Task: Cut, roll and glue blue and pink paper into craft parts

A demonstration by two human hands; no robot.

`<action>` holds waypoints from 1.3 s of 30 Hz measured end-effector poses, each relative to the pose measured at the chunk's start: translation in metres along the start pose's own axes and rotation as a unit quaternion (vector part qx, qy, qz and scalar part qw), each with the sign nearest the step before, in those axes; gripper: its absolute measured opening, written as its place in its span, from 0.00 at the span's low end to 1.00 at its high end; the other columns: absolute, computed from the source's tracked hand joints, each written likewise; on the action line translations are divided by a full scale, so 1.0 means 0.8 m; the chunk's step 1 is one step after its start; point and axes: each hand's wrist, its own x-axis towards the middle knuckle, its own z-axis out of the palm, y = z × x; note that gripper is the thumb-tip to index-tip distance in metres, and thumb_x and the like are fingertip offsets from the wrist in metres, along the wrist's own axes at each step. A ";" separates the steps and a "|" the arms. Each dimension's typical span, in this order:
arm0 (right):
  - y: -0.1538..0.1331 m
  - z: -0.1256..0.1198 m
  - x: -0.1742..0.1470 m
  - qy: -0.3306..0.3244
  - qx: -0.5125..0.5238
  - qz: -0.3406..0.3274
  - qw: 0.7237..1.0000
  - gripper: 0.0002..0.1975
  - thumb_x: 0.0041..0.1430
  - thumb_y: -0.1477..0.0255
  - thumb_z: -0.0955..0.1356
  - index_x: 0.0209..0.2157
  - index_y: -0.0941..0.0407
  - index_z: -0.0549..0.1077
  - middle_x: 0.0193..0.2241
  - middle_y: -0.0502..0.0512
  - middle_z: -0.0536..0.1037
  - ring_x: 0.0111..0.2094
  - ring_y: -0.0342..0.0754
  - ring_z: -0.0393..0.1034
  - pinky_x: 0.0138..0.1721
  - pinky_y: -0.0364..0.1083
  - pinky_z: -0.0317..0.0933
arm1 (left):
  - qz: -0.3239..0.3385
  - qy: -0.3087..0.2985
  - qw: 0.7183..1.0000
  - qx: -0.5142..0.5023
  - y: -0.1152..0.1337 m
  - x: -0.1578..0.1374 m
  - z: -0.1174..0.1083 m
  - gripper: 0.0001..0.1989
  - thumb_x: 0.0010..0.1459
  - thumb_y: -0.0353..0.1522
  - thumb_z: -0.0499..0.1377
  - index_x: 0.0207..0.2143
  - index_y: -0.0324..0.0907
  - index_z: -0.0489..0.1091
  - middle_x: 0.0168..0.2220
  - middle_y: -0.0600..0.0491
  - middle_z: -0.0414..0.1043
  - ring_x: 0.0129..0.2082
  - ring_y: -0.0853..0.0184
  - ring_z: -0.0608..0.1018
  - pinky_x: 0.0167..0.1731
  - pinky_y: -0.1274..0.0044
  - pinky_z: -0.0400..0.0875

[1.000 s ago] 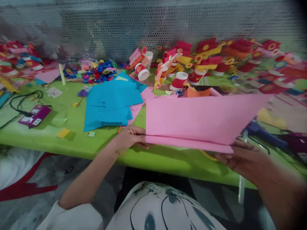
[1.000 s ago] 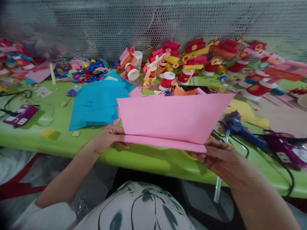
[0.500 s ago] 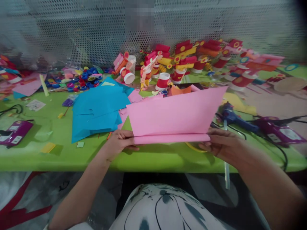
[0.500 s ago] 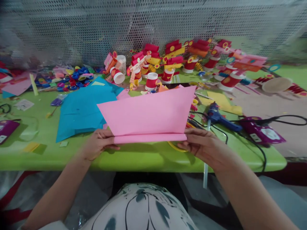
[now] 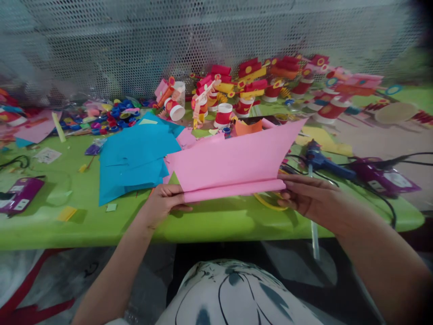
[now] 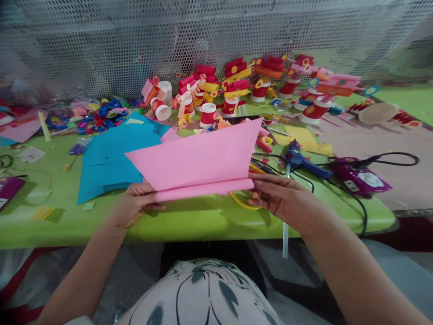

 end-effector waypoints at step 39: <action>-0.046 -0.130 0.044 0.257 -0.750 -0.177 0.583 0.22 0.68 0.60 0.60 0.48 0.54 0.80 0.45 0.65 0.83 0.43 0.62 0.78 0.37 0.54 0.64 | -0.013 0.151 0.982 -0.112 0.013 0.001 0.000 0.19 0.32 0.36 0.82 0.30 0.43 0.85 0.33 0.50 0.86 0.33 0.62 0.88 0.31 0.84 0.83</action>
